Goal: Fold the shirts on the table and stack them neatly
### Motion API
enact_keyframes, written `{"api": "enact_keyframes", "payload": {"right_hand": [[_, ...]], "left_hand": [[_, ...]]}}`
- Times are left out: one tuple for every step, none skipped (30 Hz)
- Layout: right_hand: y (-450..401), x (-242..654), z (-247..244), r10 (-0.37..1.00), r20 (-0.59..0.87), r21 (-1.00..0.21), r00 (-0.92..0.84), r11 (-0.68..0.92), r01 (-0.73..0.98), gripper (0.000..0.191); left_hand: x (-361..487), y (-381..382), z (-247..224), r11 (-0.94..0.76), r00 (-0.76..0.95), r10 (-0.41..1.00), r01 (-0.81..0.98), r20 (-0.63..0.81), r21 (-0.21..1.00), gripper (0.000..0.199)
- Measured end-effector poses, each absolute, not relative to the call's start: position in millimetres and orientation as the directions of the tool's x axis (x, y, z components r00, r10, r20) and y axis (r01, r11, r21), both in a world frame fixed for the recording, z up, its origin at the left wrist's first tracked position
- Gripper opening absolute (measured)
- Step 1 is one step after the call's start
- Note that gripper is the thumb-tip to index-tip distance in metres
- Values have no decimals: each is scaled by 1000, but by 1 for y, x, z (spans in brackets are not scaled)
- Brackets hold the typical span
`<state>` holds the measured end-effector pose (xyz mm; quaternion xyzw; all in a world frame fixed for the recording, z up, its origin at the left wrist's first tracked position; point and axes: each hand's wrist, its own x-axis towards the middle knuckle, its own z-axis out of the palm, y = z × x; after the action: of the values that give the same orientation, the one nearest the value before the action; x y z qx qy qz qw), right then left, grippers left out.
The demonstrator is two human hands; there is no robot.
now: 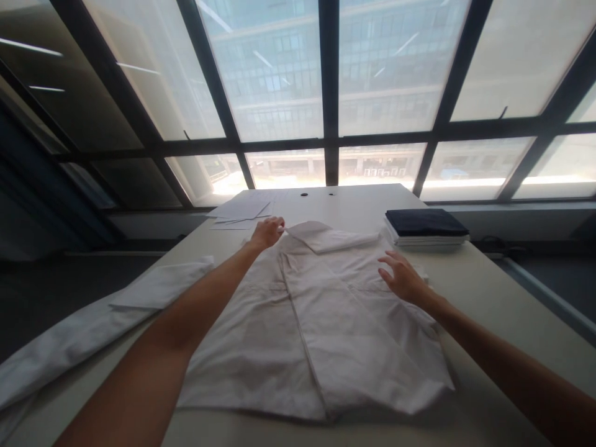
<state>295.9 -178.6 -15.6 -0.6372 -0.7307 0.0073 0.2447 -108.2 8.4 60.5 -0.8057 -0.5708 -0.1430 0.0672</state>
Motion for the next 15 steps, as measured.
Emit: {"api": "enact_keyframes", "payload": {"right_hand": [[-178,289,-14,933,350,-346,-87,216,913,39],[-177,282,-12,930,351,-370,-111,247,896,36],[-176,274,-9,927,347,-393,-139,279,876,34],[-175,265,-7,926,338,-416,-166,305,856,33],[-174,256,-6,927,322,-437,-190,324,839,31],[-173,247,-4,930,302,-454,-208,333,827,30],[-172,239,-4,935,278,-471,-221,333,817,30],[-171,231,-4,940,255,-487,-226,327,810,30],[-169,223,-5,946,233,-505,-227,317,803,31],[-166,216,-6,951,213,-525,-226,306,794,32],[-163,210,-7,955,191,-549,-226,295,782,34],[-160,204,-9,960,166,-576,-224,279,769,35],[-156,199,-10,965,140,-601,-220,260,756,36],[-152,194,-11,970,115,-623,-214,238,745,37],[-147,189,-11,974,93,-644,-206,216,734,38]], "left_hand": [[-112,10,51,-323,309,928,946,207,37,29],[-116,13,44,-302,298,948,953,113,20,36],[-120,15,38,-281,280,959,960,41,8,41],[-124,17,34,-259,259,966,966,2,2,44],[-127,19,32,-237,237,971,971,3,4,46],[-130,20,30,-217,217,976,976,23,6,50],[-133,21,30,-203,202,979,979,37,6,54],[-135,21,30,-204,203,978,979,40,7,60],[-137,21,30,-226,225,974,974,26,8,66],[-138,20,30,-266,266,964,964,-1,13,71],[-138,18,30,-315,315,949,949,-28,20,73],[-138,15,30,-357,357,933,934,-42,27,72],[-137,11,29,-383,384,922,923,-41,29,69],[-136,7,28,-395,395,918,919,-27,25,64],[-134,3,26,-395,395,919,919,-5,15,60]]}}
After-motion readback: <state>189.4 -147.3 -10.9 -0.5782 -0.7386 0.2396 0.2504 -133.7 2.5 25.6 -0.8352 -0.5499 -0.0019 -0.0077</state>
